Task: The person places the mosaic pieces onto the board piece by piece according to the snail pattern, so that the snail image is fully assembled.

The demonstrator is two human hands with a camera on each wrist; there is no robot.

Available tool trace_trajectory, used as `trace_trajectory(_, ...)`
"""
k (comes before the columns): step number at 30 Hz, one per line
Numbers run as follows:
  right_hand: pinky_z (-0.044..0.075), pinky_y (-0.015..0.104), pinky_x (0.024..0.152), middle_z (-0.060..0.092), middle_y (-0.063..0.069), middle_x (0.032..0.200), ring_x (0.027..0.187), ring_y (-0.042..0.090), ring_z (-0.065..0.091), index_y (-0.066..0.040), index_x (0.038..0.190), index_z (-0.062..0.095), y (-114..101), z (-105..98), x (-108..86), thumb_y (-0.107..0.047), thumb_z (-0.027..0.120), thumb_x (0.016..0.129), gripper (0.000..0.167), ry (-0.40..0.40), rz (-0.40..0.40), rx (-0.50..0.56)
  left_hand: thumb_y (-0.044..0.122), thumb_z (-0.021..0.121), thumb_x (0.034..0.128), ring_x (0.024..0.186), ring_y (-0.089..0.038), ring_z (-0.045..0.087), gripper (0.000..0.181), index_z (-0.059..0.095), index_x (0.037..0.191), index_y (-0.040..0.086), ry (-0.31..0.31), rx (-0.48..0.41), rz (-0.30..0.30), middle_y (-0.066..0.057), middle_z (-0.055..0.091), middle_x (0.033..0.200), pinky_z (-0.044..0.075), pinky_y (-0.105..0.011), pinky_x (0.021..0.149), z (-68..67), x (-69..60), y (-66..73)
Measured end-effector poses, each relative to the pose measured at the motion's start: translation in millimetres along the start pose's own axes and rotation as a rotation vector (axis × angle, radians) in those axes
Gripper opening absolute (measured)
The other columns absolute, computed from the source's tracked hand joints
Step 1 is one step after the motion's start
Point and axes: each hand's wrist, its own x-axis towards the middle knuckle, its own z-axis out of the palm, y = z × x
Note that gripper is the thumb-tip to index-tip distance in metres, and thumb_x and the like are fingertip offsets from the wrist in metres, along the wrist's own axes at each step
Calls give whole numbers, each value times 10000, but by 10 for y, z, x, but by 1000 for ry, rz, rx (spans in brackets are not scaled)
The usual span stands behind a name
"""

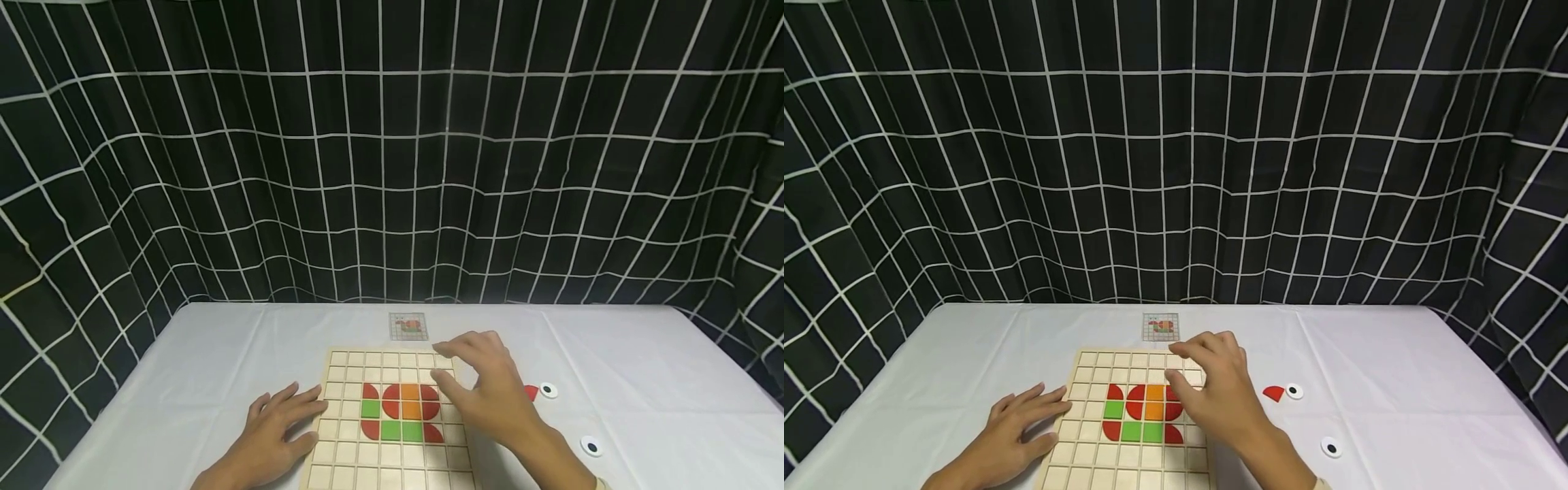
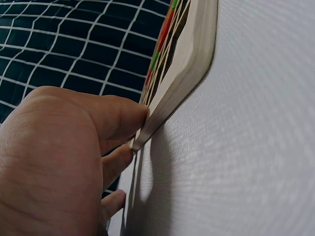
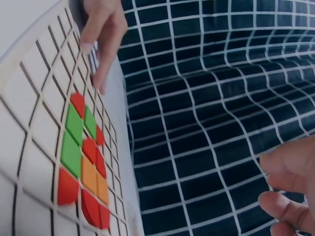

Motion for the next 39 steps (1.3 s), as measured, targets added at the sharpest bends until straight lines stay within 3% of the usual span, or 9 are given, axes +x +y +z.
trace_trajectory(3, 402, 352, 751, 640, -120, 940, 914, 133, 495, -111, 998, 735, 56, -116, -40, -40, 801, 709, 305, 43, -40, -14, 221, 665, 872, 1385, -326, 288, 379, 653, 1250, 203, 3, 5, 4, 26, 492, 1422, 51, -611, 1060, 1, 3, 4)
trace_trajectory(6, 403, 325, 750, 651, -95, 957, 920, 130, 494, -103, 1009, 732, 115, -241, -68, -31, 801, 710, 315, 56, -32, -37, 219, 671, 864, 1381, -333, 293, 379, 658, 1242, 208, 10, 1, 7, 27, 498, 1417, 52, -621, 1055, 9, 5, -5)
trace_trajectory(14, 373, 287, 765, 658, -66, 966, 931, 138, 476, -99, 1032, 727, 393, -493, -172, 0, 802, 701, 353, 79, 14, -79, 200, 664, 871, 1387, -331, 281, 383, 653, 1254, 182, -8, 18, -16, 1, 486, 1429, 51, -604, 1060, 28, 21, 1)
trace_trajectory(19, 361, 286, 777, 665, -65, 980, 955, 130, 466, -109, 1049, 724, 627, -559, -259, 8, 791, 725, 351, 81, 85, -91, 198, 663, 868, 1386, -332, 283, 383, 655, 1251, 184, 0, 16, -14, 0, 493, 1423, 47, -605, 1063, 24, 26, 8)
trace_trajectory(31, 358, 349, 779, 678, -19, 975, 932, 155, 460, -79, 1052, 726, 1108, -513, -555, -92, 798, 749, 311, -26, 254, -147, 202, 662, 870, 1386, -330, 286, 382, 656, 1251, 187, -4, 15, -19, 3, 495, 1421, 51, -603, 1065, 26, 23, 20)
trace_trajectory(35, 347, 414, 773, 678, 14, 950, 915, 204, 468, -62, 1044, 724, 1217, -487, -621, -130, 813, 733, 330, -74, 275, -186, 203, 660, 870, 1386, -330, 285, 383, 655, 1252, 184, -4, 20, -20, 4, 495, 1421, 50, -599, 1067, 29, 22, 17)
trace_trajectory(39, 315, 417, 729, 666, -33, 880, 855, 208, 458, -74, 1012, 737, 1281, -458, -664, -126, 809, 714, 311, -118, 281, -219, 200, 663, 868, 1385, -330, 287, 382, 656, 1250, 183, 4, 29, -19, 3, 498, 1418, 52, -597, 1068, 26, 15, 13)
